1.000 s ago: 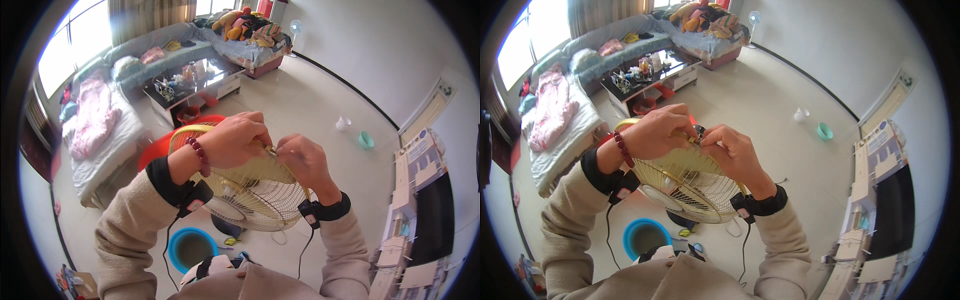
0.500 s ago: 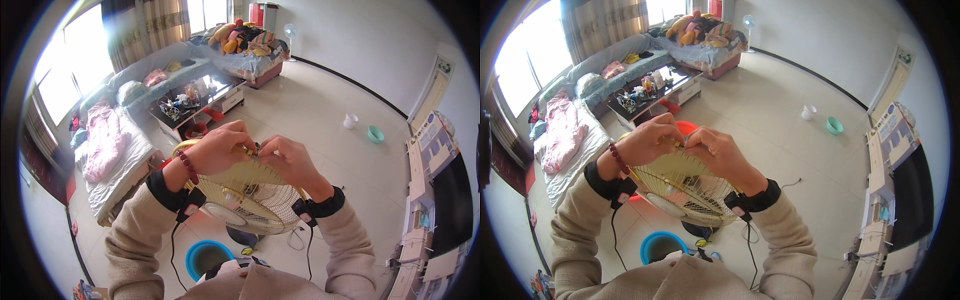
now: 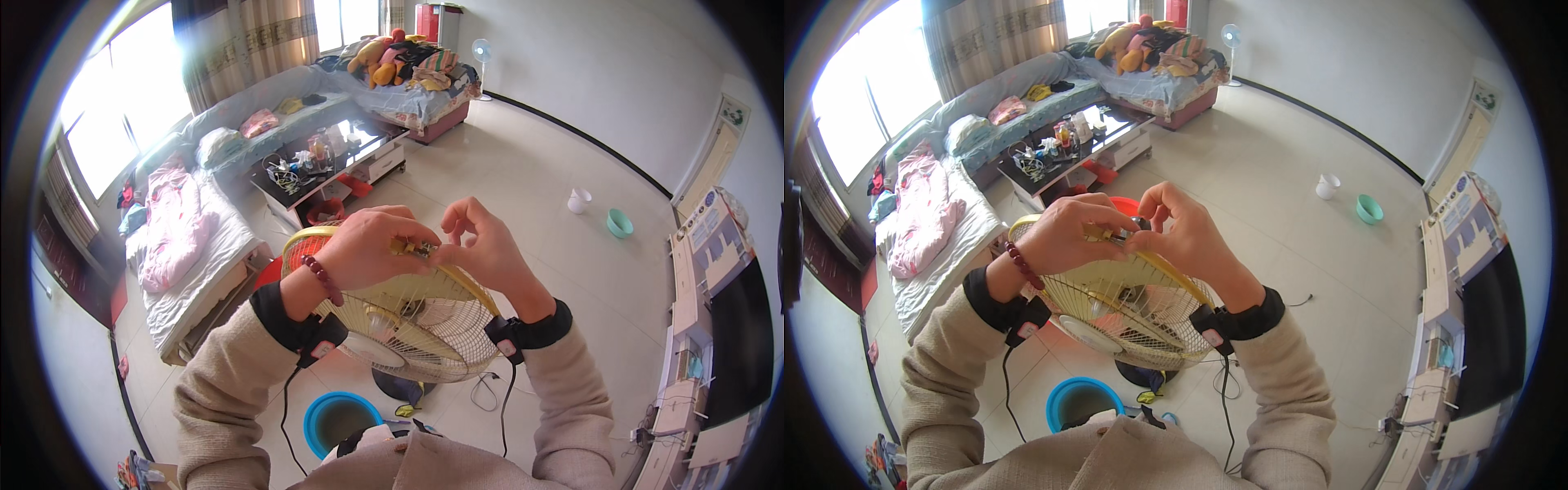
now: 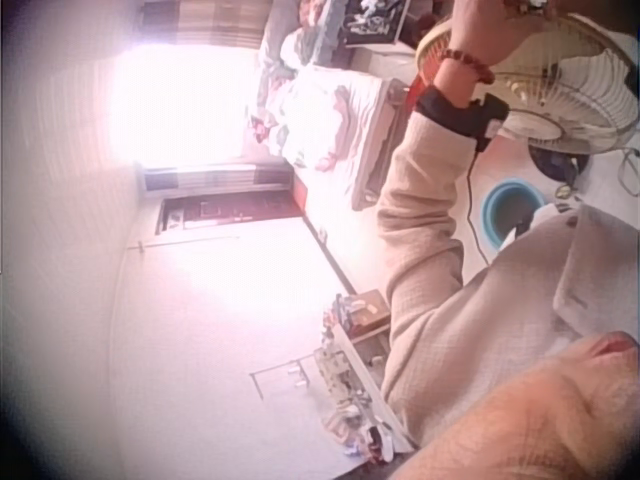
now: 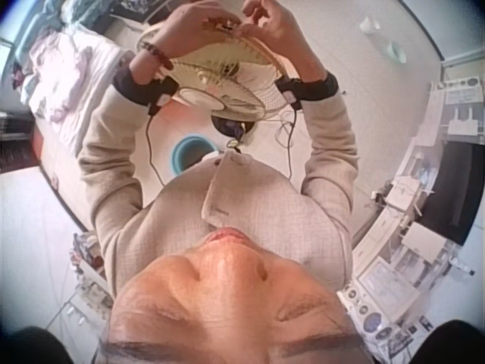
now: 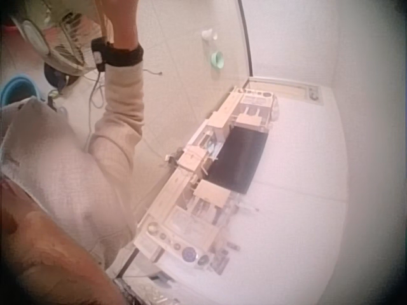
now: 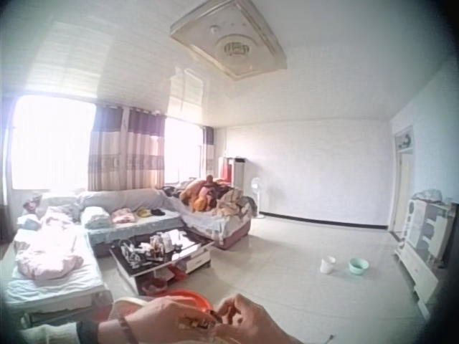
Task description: The person assembles a yellow table fan by attaching the front wire cage to the fan head. They align the cage, then use a screwdriver to tighten the central nut securing the cage in place.
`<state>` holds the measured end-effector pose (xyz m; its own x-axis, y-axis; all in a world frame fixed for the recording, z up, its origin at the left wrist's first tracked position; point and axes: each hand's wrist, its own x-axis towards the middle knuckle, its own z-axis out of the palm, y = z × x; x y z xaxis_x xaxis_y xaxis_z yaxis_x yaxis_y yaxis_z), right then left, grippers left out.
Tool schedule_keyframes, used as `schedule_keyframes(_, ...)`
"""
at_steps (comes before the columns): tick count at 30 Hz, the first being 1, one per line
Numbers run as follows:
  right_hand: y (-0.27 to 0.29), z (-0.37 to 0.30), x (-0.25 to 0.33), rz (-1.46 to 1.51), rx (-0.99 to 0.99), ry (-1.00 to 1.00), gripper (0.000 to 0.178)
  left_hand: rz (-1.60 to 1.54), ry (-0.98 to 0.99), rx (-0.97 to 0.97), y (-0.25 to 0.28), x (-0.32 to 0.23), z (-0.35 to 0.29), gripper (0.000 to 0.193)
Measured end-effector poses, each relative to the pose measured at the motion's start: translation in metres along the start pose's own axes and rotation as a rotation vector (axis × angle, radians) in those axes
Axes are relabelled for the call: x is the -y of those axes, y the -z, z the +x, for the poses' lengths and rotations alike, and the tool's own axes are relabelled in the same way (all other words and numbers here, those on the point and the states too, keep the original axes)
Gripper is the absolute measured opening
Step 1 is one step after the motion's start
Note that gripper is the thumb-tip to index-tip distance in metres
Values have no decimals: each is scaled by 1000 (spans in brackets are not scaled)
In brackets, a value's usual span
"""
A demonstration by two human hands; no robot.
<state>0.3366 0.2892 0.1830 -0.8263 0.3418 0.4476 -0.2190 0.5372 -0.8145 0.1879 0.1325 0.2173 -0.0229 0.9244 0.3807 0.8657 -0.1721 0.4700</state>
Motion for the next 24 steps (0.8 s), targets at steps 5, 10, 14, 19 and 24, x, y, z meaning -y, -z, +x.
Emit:
schedule_keyframes(5,6,11,0,-26,114,-80,39,11,14,11,1,0,0,27)
schedule_keyframes(10,4,19,-4,179,241,-130,35,-26,85,37,2,1,0,25)
schedule_keyframes(14,2,18,-8,294,293,-185,35,-33,82,47,2,2,-1,25)
schedule_keyframes(19,2,15,-11,324,270,-178,32,-13,24,33,1,6,0,26)
schedule_keyframes(24,4,8,-12,340,215,-146,25,-57,-14,-1,0,13,3,24)
